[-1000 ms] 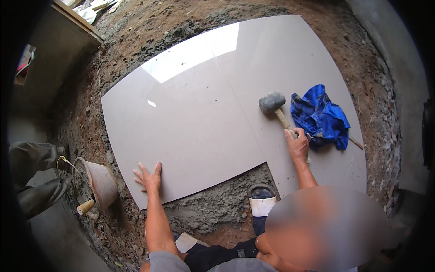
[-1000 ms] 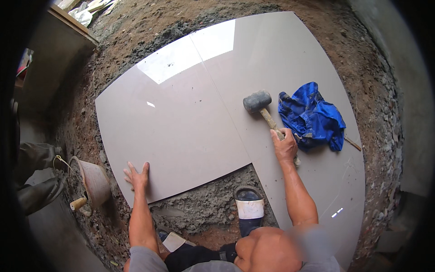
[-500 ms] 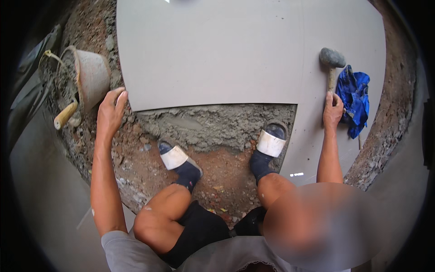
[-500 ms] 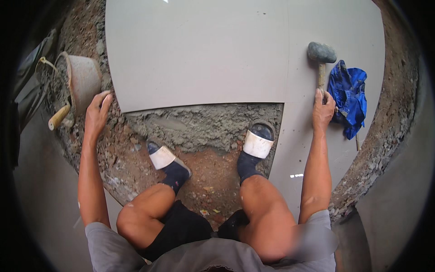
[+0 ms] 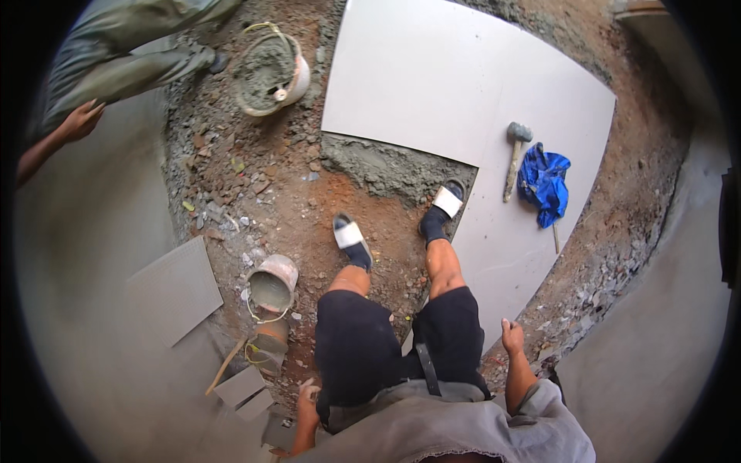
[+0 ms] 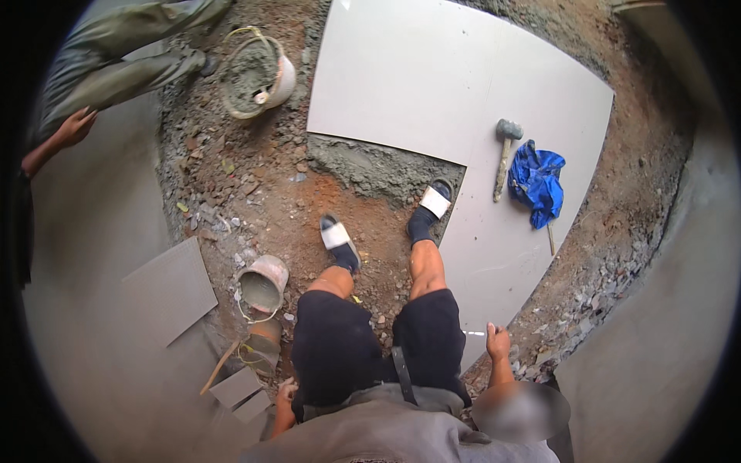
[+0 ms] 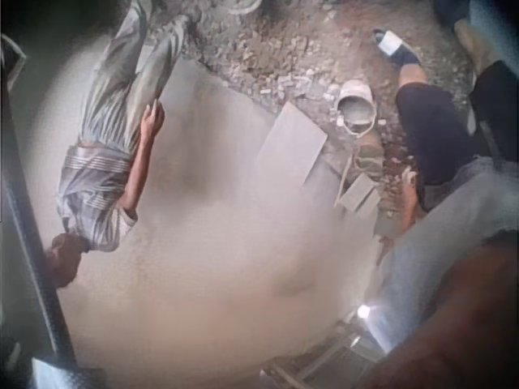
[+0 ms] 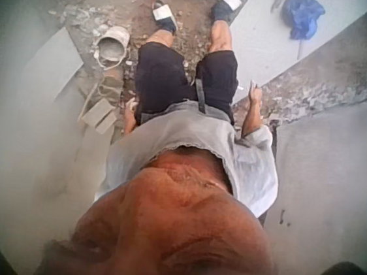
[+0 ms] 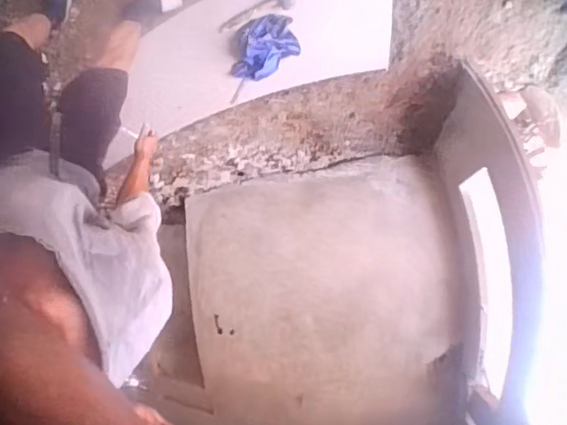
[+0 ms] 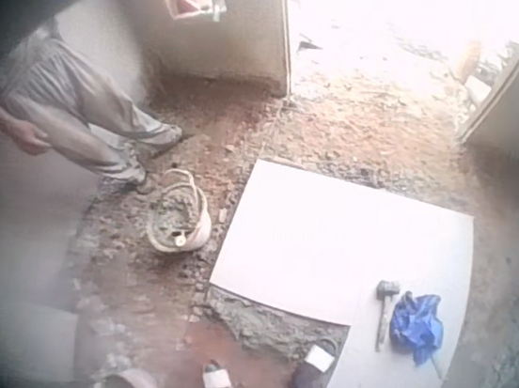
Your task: The person installs large floor tiles by spreading cement with a trowel, placing tiles, tapping them with a rubber mallet, and wiping the surface with a cloth. The person repeatedly adjusts tile positions and adds more cement to the floor as needed.
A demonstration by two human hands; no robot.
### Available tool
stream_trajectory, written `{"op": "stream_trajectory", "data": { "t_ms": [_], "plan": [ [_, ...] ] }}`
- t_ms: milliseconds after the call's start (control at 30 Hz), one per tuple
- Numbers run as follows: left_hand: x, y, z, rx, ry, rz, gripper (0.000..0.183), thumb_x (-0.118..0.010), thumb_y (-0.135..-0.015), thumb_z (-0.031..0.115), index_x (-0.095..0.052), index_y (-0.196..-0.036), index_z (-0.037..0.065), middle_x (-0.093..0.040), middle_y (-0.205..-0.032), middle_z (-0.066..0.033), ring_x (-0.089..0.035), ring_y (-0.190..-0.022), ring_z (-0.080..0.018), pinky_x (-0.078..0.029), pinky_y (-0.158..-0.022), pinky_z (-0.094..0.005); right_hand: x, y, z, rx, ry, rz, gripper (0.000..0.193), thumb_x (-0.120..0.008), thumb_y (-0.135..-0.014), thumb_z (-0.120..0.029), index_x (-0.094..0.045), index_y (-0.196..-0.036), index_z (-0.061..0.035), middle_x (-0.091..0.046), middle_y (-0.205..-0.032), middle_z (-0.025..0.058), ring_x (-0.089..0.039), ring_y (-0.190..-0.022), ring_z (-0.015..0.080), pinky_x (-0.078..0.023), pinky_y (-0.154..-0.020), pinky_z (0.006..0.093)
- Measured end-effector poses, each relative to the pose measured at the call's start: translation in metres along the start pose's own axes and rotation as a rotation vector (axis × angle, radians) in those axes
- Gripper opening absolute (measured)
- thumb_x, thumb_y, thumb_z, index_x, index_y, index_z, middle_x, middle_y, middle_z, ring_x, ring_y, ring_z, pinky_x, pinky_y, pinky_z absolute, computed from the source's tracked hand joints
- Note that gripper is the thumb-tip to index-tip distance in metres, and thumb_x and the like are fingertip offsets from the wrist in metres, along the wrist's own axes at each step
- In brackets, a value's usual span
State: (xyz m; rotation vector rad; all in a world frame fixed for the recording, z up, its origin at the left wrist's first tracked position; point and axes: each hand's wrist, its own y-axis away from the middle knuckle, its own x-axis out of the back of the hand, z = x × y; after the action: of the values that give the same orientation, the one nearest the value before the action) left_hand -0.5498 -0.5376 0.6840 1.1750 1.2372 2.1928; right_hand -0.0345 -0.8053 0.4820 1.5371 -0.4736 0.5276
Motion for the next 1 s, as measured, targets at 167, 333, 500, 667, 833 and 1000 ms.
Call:
{"op": "stream_trajectory", "data": {
  "t_ms": [167,333,500,667,833,1000],
  "plan": [
    [0.005,-0.012,-0.033,0.113,0.242,-0.039,0.025,-0.059,-0.087,0.011,-0.064,-0.109,0.000,-0.043,-0.142,-0.0212,-0.045,-0.127,-0.0298,-0.038,-0.103,-0.0369,0.031,0.038,0.015,0.029,-0.072,0.088,0.055,-0.054,-0.090,-0.045,-0.065,-0.090,0.0090,-0.065,-0.081,0.0285,-0.066,-0.080,0.0401,-0.049,-0.073,0.0452],
    [0.035,-0.017,-0.092,-0.185,-0.008,-0.199,0.034,-0.056,-0.086,0.010,-0.061,-0.118,0.001,-0.045,-0.141,-0.0233,-0.045,-0.129,-0.0354,-0.038,-0.103,-0.0369,-0.013,0.146,0.058,0.155,-0.080,0.210,0.053,-0.054,-0.090,-0.044,-0.065,-0.079,0.0062,-0.064,-0.070,0.0261,-0.065,-0.069,0.0374,-0.047,-0.066,0.0469],
    [0.064,0.014,-0.170,-0.180,0.008,-0.256,0.038,-0.055,-0.087,0.009,-0.059,-0.124,0.003,-0.047,-0.140,-0.0220,-0.051,-0.124,-0.0354,-0.041,-0.100,-0.0356,-0.086,0.244,0.095,0.185,0.068,-0.004,0.058,-0.054,-0.089,-0.049,-0.065,-0.075,0.0054,-0.063,-0.069,0.0258,-0.065,-0.071,0.0399,-0.047,-0.067,0.0475],
    [0.056,0.041,-0.211,-0.066,0.385,-0.206,0.054,-0.062,-0.088,0.025,-0.048,-0.135,0.001,-0.055,-0.131,-0.0199,-0.053,-0.121,-0.0278,-0.040,-0.101,-0.0353,-0.061,0.246,0.075,0.323,-0.155,0.001,0.056,-0.054,-0.091,-0.050,-0.060,-0.067,0.0006,-0.058,-0.059,0.0113,-0.055,-0.057,0.0209,-0.044,-0.056,0.0376],
    [0.017,0.054,-0.241,-0.483,0.307,-0.007,0.082,-0.056,-0.090,0.034,-0.011,-0.151,0.001,-0.038,-0.145,-0.0215,-0.043,-0.130,-0.0334,-0.035,-0.106,-0.0364,-0.024,0.244,0.043,0.328,-0.156,0.055,0.053,-0.055,-0.092,-0.048,-0.062,-0.075,0.0020,-0.060,-0.064,0.0078,-0.057,-0.060,0.0171,-0.045,-0.058,0.0342],
    [-0.003,0.078,-0.245,-0.558,0.350,-0.032,0.072,-0.052,-0.088,0.026,-0.022,-0.148,0.002,-0.039,-0.144,-0.0220,-0.039,-0.134,-0.0358,-0.032,-0.109,-0.0392,-0.015,0.223,0.030,0.350,-0.182,0.044,0.052,-0.056,-0.093,-0.047,-0.063,-0.084,0.0038,-0.060,-0.069,0.0061,-0.058,-0.063,0.0149,-0.047,-0.059,0.0303]
  ]
}}
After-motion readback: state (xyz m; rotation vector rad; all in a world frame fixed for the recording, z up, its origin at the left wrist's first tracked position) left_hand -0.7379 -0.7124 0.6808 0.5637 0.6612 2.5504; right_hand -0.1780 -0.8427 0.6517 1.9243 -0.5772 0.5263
